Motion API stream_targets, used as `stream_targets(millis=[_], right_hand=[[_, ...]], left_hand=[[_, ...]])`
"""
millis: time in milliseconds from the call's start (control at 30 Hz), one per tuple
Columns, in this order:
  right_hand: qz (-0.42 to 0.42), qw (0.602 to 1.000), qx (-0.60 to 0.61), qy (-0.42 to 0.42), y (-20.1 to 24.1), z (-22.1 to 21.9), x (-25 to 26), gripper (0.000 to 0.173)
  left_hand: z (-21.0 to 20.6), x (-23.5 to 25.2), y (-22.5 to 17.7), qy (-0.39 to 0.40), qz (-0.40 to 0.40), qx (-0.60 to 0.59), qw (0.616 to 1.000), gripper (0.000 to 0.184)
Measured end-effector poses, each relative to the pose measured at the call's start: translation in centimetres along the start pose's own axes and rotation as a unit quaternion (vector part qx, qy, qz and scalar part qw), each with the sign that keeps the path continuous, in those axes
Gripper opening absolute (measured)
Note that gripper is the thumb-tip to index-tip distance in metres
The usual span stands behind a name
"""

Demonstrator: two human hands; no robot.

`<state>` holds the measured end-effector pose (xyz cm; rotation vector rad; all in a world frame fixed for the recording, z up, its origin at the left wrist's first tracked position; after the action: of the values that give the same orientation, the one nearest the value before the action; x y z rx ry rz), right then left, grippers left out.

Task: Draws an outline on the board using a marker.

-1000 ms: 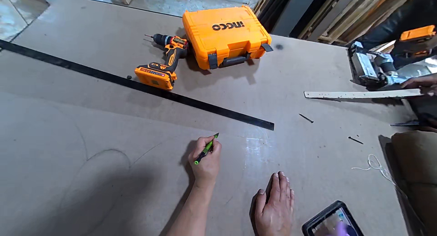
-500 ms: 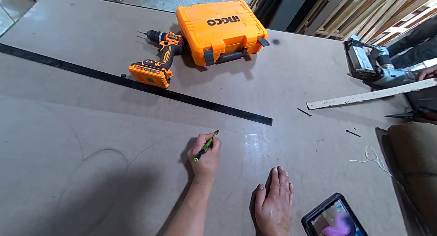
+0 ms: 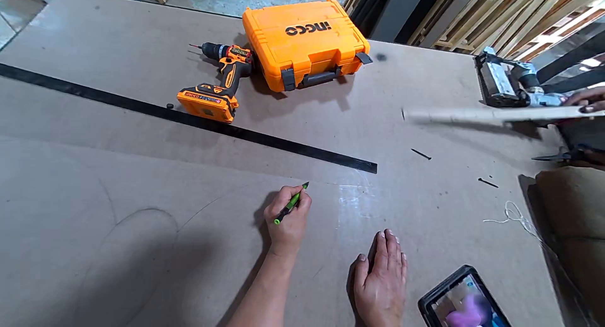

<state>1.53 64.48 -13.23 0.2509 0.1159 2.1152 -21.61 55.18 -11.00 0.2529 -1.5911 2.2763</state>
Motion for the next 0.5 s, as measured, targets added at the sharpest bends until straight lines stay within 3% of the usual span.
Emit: stream_targets(millis=[500], right_hand=[[-0.005,1.0,0.002,0.003,-0.03,-0.03,-0.01,0.072]], left_hand=[[-0.02,-0.13,-0.46,0.058,-0.017,-0.002,0.998,0.004]])
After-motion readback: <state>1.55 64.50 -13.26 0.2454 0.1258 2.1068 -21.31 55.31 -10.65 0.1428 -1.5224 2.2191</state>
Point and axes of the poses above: each hand's wrist, its own x-axis towards the middle knuckle, its own z-axis out of the back of the hand, y = z × x, the point moved 3 cm from there along x, towards the middle knuckle, and after that the axes turned 6 degrees about -z, right-handed, at the moved point
